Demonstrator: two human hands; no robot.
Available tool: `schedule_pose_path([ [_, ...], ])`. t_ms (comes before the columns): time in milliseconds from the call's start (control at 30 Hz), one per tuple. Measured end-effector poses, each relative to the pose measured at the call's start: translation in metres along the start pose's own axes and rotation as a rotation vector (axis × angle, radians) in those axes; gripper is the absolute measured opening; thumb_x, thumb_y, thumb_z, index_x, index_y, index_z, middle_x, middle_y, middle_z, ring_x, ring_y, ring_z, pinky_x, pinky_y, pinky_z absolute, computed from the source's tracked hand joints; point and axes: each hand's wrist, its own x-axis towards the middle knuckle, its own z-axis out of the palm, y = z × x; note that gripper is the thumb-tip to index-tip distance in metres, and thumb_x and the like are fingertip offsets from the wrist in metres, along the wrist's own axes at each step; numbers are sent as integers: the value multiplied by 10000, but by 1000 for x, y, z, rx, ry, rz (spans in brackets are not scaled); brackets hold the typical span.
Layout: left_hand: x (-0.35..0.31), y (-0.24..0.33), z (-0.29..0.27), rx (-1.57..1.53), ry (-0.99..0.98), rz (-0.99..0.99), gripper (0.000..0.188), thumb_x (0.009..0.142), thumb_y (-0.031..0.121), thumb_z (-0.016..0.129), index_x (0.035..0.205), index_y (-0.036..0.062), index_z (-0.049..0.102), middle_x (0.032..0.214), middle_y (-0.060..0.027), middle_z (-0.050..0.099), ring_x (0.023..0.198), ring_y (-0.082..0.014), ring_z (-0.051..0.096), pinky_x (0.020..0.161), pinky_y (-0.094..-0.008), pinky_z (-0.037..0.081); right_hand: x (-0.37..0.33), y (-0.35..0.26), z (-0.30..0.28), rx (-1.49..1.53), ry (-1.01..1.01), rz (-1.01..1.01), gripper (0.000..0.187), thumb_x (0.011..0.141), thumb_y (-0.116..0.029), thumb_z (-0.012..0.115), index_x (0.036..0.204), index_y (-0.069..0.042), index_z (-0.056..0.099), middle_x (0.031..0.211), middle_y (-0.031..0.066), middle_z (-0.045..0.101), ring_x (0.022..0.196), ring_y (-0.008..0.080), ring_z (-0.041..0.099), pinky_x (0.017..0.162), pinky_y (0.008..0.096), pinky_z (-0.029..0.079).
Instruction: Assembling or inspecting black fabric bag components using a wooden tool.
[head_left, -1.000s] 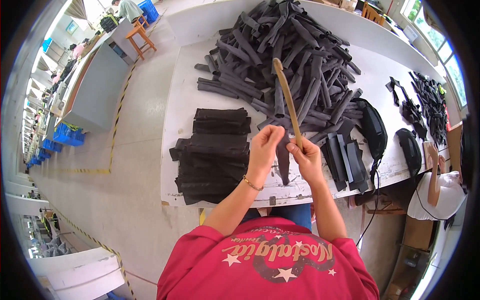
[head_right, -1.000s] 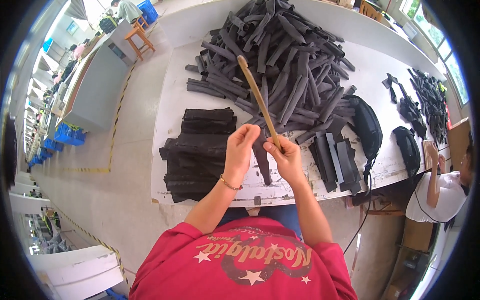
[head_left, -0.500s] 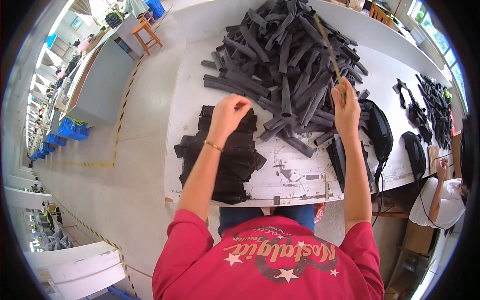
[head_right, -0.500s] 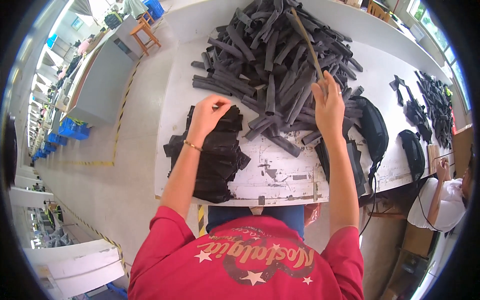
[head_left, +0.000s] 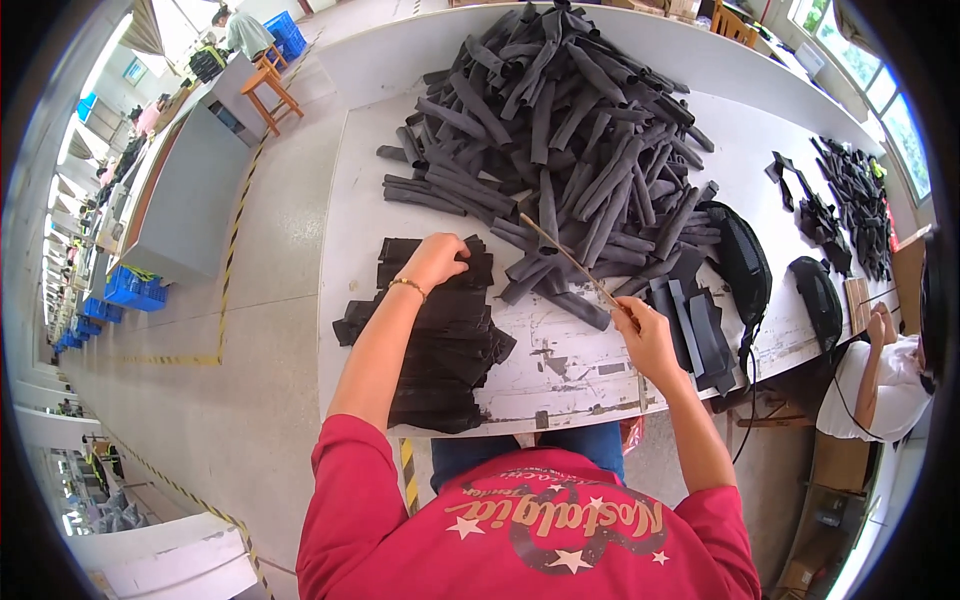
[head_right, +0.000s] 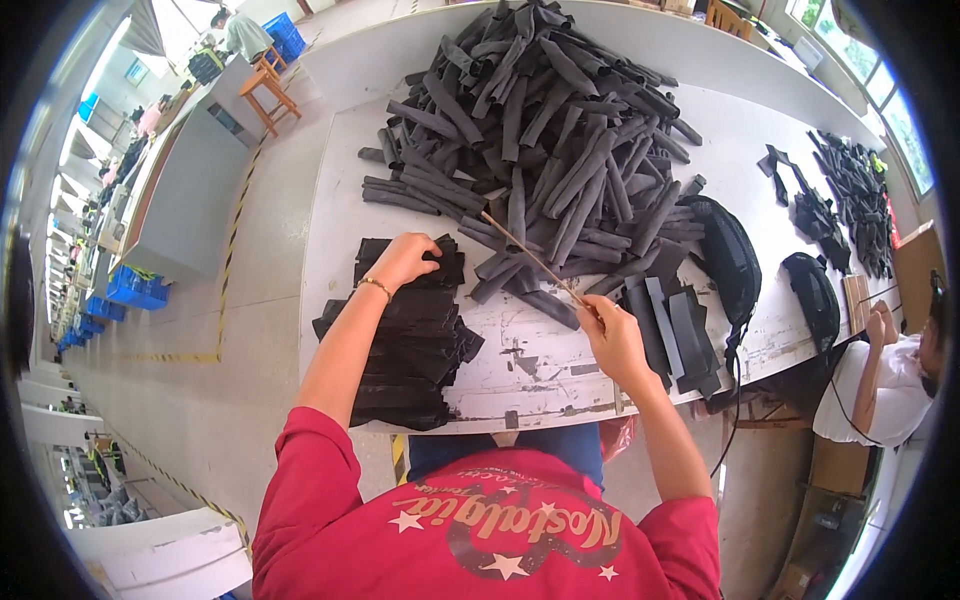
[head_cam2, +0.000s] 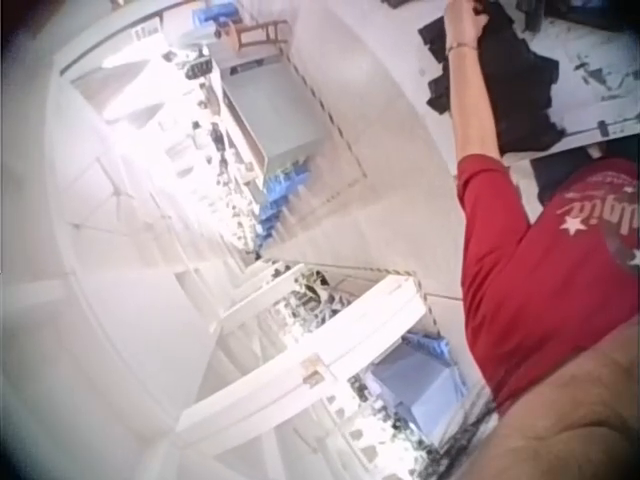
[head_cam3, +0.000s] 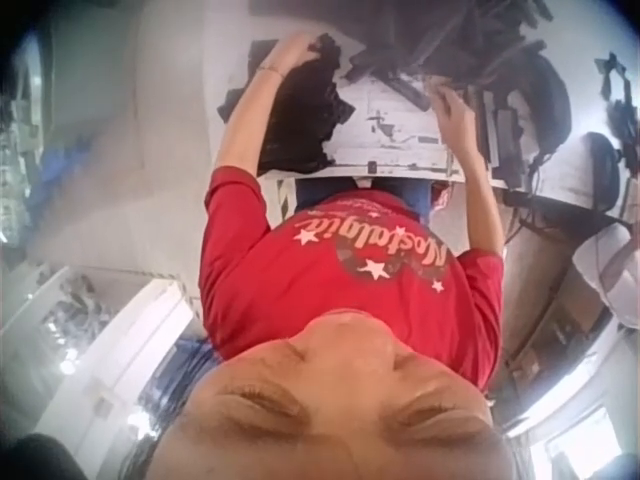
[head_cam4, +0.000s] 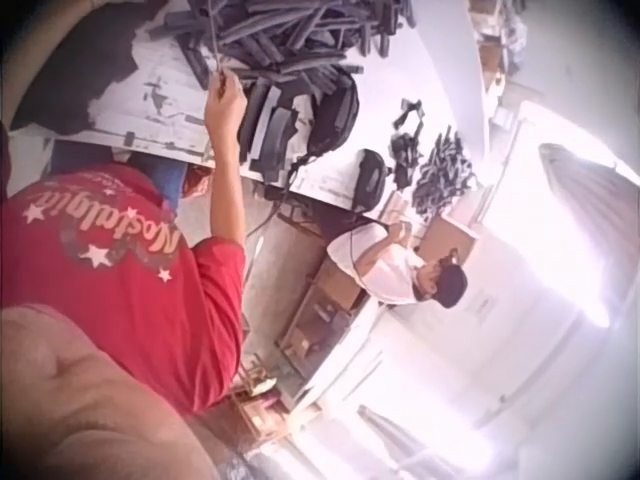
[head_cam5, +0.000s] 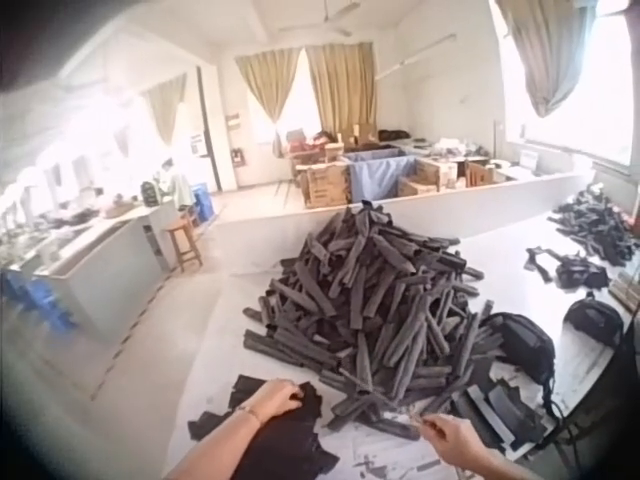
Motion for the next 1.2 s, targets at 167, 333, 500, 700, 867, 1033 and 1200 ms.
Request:
schedule_pose_path([
  [167, -7, 2, -3, -74, 44, -126, 188, 693, 140, 711, 833, 19, 678, 873, -158, 649, 863, -333, 612, 803, -391, 482, -8, 0, -6, -57, -79, -87, 204, 857, -86, 594, 1033, 16, 602, 807, 176, 623, 680, 288, 603, 636, 322, 471],
  [333, -12, 8, 7, 39, 175, 22, 176, 737, 142, 668, 846, 4, 665, 880, -149, 645, 858, -330, 613, 807, -397, 479, -15, 2, -4, -93, -52, -212, 170, 847, -88, 600, 992, 0, 607, 801, 175, 619, 712, 336, 611, 632, 367, 474],
  [500, -12, -1, 5, 35, 103, -66, 190, 818, 144, 572, 910, -3, 649, 927, -157, 647, 875, -338, 610, 801, -401, 480, -23, -2, -6, -126, -88, -208, 160, 846, -107, 604, 977, -16, 618, 805, 167, 629, 707, 342, 618, 625, 382, 477],
  [700, -22, 0, -6, -123, 325, -19, 179, 867, 118, 510, 943, -8, 613, 964, -185, 598, 920, -363, 573, 797, -414, 469, -23, -4, -6, -147, -106, -186, 168, 845, -113, 603, 983, -19, 622, 814, 168, 632, 721, 341, 619, 636, 385, 481],
  [867, -28, 14, 6, -242, 424, -123, 229, 936, 172, 480, 1002, -34, 553, 1000, -184, 582, 969, -340, 558, 845, -372, 448, -25, -9, 0, -153, -131, -207, 173, 842, -118, 610, 985, -22, 622, 790, 164, 624, 716, 337, 617, 630, 389, 476],
  [1033, -31, 20, 3, -399, 411, -54, 257, 950, 212, 487, 1003, -29, 556, 997, -156, 590, 954, -303, 569, 847, -344, 444, -27, -6, -3, -155, -108, -192, 175, 841, -117, 614, 987, -20, 621, 776, 162, 620, 704, 333, 616, 626, 390, 473],
  [1200, -36, 27, -7, -389, 354, -30, 208, 901, 154, 554, 888, -47, 606, 905, -115, 609, 818, -259, 590, 761, -301, 462, -25, -5, -7, -119, -98, -166, 177, 839, -112, 616, 986, -13, 622, 784, 162, 629, 702, 329, 616, 628, 382, 475],
])
